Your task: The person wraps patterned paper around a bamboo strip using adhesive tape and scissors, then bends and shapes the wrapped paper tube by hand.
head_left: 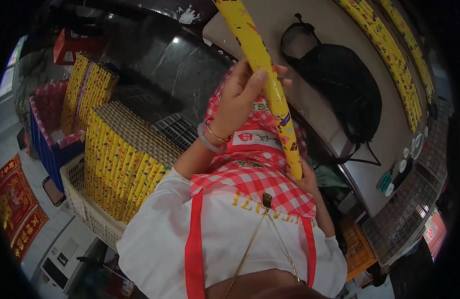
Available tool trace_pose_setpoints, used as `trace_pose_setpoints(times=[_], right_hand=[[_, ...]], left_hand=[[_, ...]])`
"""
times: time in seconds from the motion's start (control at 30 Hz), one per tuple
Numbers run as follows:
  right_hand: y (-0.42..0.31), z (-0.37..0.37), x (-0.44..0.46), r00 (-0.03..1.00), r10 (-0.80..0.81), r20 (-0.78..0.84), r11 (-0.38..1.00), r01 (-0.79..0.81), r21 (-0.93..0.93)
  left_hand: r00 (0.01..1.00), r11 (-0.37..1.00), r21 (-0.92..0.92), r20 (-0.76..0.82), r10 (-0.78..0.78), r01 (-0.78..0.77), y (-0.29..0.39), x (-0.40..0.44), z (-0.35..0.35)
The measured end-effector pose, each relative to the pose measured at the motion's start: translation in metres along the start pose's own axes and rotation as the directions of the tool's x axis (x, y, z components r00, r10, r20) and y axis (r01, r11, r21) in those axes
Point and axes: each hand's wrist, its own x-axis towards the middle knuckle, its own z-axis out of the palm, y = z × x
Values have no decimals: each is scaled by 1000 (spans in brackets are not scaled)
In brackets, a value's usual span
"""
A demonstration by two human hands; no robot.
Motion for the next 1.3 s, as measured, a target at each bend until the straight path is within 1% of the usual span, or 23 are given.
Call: trace_pose_setpoints(times=[0.03,0.1,0.23,0.3,0.33,0.4,0.43,0.5,0.53,0.6,0.63,0.7,0.73,0.8,0.83,0.9,1.03,1.1,1.13,1.2,1.23,1.3], right_hand=[[-1,0,0,1000,1,1,1000,-1,1],[-7,1,1,993,116,4,993,-116,11],[-4,1,1,991,135,13,989,-136,62],[-11,-1,2,977,207,54,976,-210,61],[-8,0,2,977,207,52,976,-211,63],[1,2,-1,996,85,10,995,-86,53],[2,3,-1,996,83,9,995,-84,51],[1,5,-1,996,93,-13,987,-90,134],[1,5,0,996,88,-12,988,-85,131],[0,5,1,993,122,5,990,-122,64],[0,5,1,993,120,7,991,-120,63],[1,4,1,990,139,30,986,-141,90],[4,5,0,990,139,30,986,-141,91],[9,6,-1,997,83,-5,995,-83,49],[9,6,-1,996,83,-6,995,-83,50],[8,5,-1,999,44,-32,999,-44,-18],[6,5,-1,998,57,-29,998,-56,37],[7,5,-2,991,134,-4,990,-134,53],[7,5,-1,991,136,-4,989,-135,54],[6,5,-1,997,78,-13,997,-78,12],[3,4,0,997,81,-13,997,-80,13],[-5,3,2,991,132,20,989,-133,58]], left_hand=[[1000,1000,0,-1,-1,1,-1,0,0],[998,998,-37,21,57,-56,-5,0,-1],[999,999,-22,9,47,-47,-3,1,0],[996,997,-49,64,55,-52,-5,-1,-1],[996,997,-49,66,54,-51,-3,-1,-1],[998,993,-119,50,26,-20,1,-2,0],[998,993,-119,51,29,-23,0,-1,-1],[1000,983,-184,27,4,1,-5,0,-4],[1000,983,-182,26,9,-5,-5,1,-1],[998,1000,30,-67,4,-2,-5,0,6],[998,999,32,-69,7,-4,-5,0,5],[999,999,-28,-27,-17,16,-5,1,2],[999,999,-28,-27,-17,17,-3,1,1],[999,1000,-16,44,-19,20,1,0,0],[999,1000,-15,45,-20,20,1,-1,0],[993,998,-50,114,42,-36,-1,-3,1],[991,997,-62,126,51,-43,-4,-3,1],[998,999,30,67,-20,18,-2,-2,3],[997,999,30,67,-22,20,-1,-2,2],[993,998,-45,111,-34,39,0,-2,-2],[993,998,-45,110,-37,42,0,-2,-4],[983,998,-69,181,23,-10,-1,-2,-6]])
